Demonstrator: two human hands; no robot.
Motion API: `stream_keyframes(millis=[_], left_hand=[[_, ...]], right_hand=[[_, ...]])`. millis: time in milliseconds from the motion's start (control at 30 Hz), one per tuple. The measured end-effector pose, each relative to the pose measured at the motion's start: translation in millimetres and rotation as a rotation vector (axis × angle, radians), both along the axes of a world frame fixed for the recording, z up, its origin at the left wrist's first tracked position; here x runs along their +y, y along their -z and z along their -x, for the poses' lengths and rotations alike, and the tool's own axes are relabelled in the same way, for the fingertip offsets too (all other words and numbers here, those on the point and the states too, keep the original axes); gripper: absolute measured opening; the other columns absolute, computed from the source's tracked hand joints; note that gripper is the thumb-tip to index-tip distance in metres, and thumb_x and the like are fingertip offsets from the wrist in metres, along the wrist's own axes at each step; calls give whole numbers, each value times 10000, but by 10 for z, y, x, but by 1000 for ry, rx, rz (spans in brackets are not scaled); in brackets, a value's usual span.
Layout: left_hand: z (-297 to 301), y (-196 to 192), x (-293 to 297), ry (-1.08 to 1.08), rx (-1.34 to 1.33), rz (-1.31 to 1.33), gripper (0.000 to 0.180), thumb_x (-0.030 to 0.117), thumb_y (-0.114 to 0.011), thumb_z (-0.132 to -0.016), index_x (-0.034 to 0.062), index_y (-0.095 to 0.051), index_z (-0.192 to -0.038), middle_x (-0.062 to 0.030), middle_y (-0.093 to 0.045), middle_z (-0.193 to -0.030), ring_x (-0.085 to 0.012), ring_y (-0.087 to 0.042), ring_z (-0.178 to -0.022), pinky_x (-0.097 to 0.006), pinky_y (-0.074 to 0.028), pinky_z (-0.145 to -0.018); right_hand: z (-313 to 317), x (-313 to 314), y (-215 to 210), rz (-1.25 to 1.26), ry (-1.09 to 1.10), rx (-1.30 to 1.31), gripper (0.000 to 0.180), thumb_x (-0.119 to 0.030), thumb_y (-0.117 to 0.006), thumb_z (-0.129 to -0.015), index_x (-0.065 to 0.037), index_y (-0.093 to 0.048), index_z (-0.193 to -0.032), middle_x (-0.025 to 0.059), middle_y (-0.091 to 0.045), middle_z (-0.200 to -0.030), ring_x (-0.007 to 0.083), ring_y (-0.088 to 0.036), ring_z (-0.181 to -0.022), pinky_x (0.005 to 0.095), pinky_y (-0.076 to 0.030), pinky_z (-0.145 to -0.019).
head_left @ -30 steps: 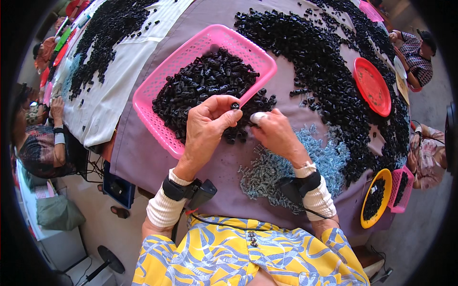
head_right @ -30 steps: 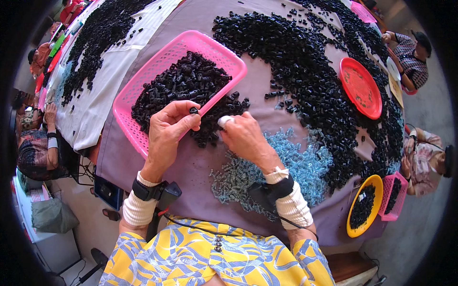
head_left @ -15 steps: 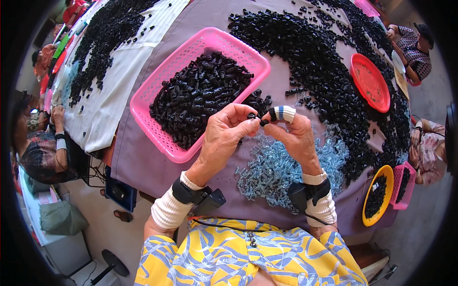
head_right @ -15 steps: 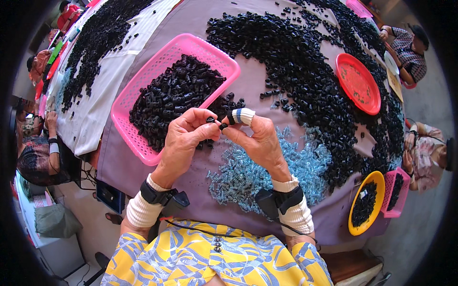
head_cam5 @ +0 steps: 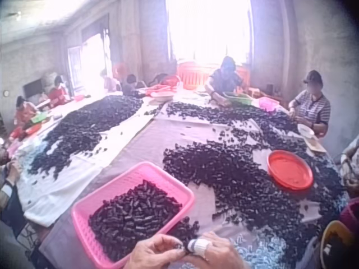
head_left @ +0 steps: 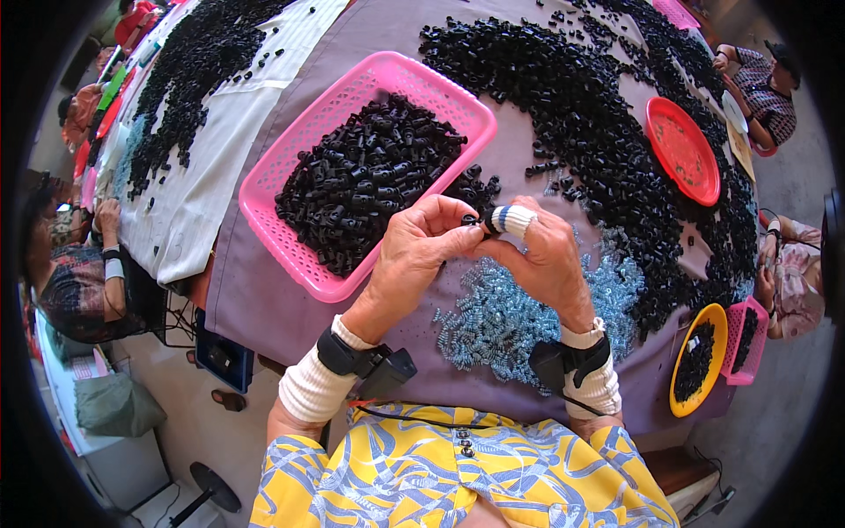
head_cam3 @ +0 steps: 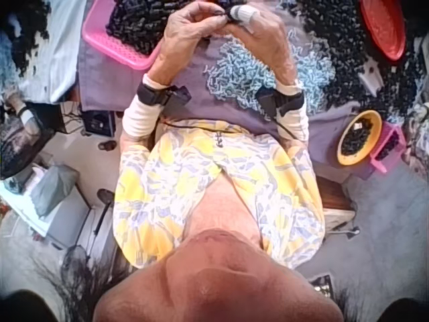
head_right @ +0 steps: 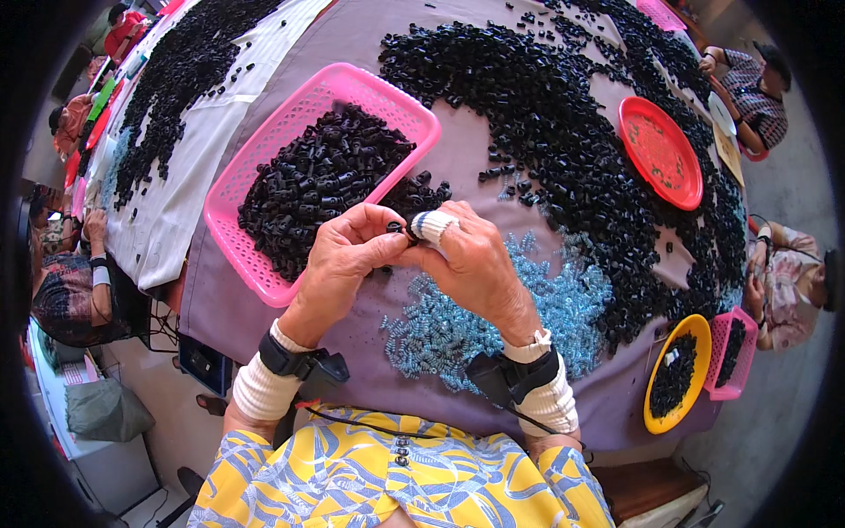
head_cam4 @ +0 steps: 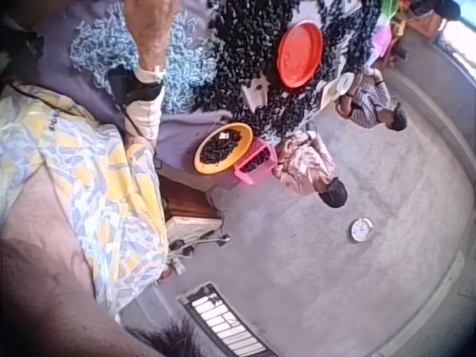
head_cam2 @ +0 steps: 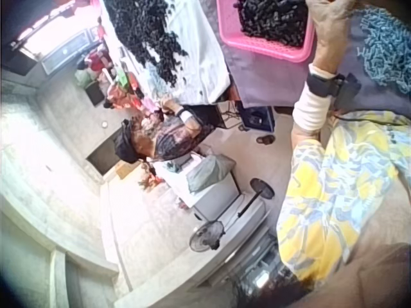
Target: The person is assembling small black rubber components by inserting blue fibers into them on a factory assembly line.
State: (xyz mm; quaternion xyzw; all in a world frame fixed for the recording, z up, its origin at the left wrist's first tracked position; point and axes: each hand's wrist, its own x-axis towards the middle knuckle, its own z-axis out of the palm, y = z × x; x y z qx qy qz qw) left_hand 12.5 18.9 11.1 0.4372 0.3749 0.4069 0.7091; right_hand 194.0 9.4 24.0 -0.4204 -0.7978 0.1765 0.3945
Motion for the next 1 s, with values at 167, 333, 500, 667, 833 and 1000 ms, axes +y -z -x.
stream_keyframes(millis=[167,333,500,667,833,1000], left_hand=[[-6,36,19,-8,-287,214,177,46,-612,-881,4,-581,-1051,-67,-645,-948,-127,-637,-819,-305,-549,-772],[-14,64,29,-21,-342,257,172,55,-609,-885,-2,-589,-1046,-73,-653,-933,-142,-646,-803,-306,-555,-755],[-10,90,34,-26,-340,278,183,67,-618,-886,-9,-597,-1051,-69,-656,-923,-144,-648,-787,-298,-559,-740],[-15,60,11,-11,-268,206,196,72,-601,-895,1,-574,-1075,-82,-657,-937,-154,-655,-824,-315,-546,-769],[0,74,8,-6,-260,198,204,65,-615,-887,7,-579,-1078,-78,-659,-938,-150,-655,-825,-312,-549,-764],[-14,79,1,-11,-209,138,223,65,-633,-878,14,-592,-1091,-72,-668,-924,-135,-655,-802,-297,-549,-753]], right_hand=[[16,-27,113,144,46,202,269,-123,-766,-687,-10,-607,-871,103,-596,-738,298,-570,-692,362,-461,-618],[26,-12,94,14,23,94,251,-119,-746,-719,4,-603,-885,114,-597,-748,312,-570,-705,385,-473,-651],[70,13,59,-165,40,-44,175,-69,-702,-745,14,-590,-850,122,-583,-748,305,-564,-709,386,-464,-697],[59,14,47,-226,63,-138,135,-42,-678,-748,11,-573,-815,128,-569,-745,289,-559,-705,389,-455,-730],[39,-1,-16,-171,-2,-157,111,-32,-663,-764,8,-570,-809,121,-568,-748,290,-557,-703,395,-453,-729],[23,-31,33,-137,40,-62,113,-33,-662,-772,13,-568,-815,127,-560,-727,306,-551,-689,403,-447,-692]])
